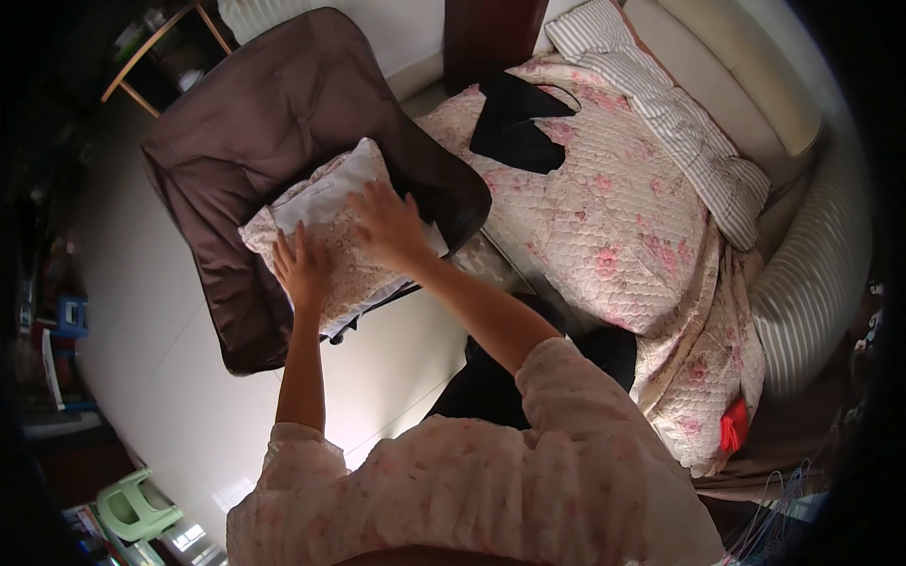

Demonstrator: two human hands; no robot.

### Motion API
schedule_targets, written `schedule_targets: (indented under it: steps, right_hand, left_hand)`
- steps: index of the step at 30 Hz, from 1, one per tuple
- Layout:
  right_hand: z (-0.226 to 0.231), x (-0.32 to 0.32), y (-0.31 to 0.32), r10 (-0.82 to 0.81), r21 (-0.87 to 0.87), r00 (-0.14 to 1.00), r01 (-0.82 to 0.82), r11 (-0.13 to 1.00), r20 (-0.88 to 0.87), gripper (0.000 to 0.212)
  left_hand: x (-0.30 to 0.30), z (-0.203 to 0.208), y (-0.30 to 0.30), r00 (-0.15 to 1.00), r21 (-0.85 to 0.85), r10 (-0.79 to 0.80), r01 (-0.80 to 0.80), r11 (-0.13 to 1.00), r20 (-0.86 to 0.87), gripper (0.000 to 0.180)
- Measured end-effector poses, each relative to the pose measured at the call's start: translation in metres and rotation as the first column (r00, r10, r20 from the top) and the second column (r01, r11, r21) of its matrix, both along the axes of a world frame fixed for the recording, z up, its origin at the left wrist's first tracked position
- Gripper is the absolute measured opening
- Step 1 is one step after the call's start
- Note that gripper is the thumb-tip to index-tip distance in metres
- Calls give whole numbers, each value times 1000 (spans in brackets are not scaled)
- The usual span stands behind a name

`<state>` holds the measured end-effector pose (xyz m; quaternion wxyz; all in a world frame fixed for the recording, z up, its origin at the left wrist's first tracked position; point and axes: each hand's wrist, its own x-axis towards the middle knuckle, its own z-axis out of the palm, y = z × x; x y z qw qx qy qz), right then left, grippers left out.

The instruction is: Folding several items of clothing on a bed and placing them in a chair.

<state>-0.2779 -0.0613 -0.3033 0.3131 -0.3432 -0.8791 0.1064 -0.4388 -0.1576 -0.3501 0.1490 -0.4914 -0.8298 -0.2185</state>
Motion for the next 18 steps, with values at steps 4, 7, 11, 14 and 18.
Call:
schedule_targets:
  steps: [4,7,11,14,18]
  right_hand:
    - [-76,-11,-17,-8,63,956,-11,998,293,50]
    - [-85,-10,-1,40,-136,937,8,991,347,49]
    - [-80,2,13,122,-256,914,-21,966,386,52]
    - [-58,38,17,361,-536,932,-288,793,33,42]
    - [-21,207,24,20,-334,1000,-13,942,17,22]
  left_hand:
    - [7,-62,3,994,-310,67,-38,950,85,52]
    - [10,-68,16,997,-349,63,-41,936,51,48]
    - [12,-74,27,999,-285,23,-12,958,34,47]
    - [-5,-58,11,987,-265,43,0,964,157,46]
    - [47,-9,6,957,246,-229,182,952,178,28]
